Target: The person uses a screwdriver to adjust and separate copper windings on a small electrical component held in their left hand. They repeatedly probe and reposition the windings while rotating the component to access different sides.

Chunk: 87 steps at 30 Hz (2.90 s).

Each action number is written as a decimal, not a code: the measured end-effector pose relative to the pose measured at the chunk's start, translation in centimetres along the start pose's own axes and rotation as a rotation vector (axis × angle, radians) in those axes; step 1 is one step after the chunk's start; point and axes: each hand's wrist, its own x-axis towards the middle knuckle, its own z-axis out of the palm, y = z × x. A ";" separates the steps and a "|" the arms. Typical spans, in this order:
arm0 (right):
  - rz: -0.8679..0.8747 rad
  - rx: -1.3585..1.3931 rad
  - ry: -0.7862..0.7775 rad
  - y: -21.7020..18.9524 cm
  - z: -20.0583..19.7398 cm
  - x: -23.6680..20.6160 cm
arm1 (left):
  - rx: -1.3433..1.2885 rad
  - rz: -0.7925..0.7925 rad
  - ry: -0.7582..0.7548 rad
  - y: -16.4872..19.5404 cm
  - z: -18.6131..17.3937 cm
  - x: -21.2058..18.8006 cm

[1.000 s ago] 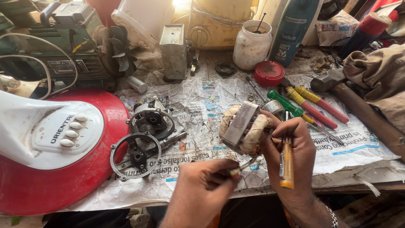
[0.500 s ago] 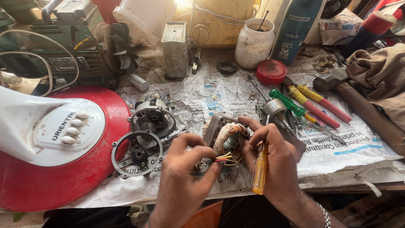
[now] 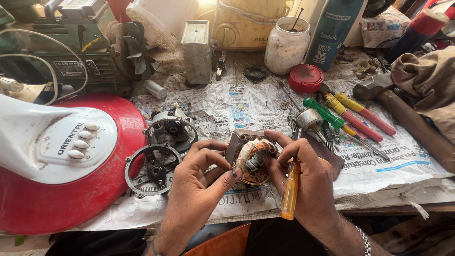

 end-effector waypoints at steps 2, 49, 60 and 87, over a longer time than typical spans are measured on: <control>0.046 0.001 -0.002 0.1 0.0 0.0 | 0.270 -0.077 0.049 1.0 0.0 -0.3; 0.047 -0.027 0.045 -0.4 0.0 0.2 | 0.576 0.173 0.343 0.6 2.4 -2.4; -0.067 0.012 0.014 -0.8 0.1 -0.4 | 0.363 0.156 0.311 -0.2 1.5 -1.7; -0.076 0.145 -0.097 -0.5 -0.3 0.1 | -0.165 -0.136 -0.064 -1.6 -0.9 -0.6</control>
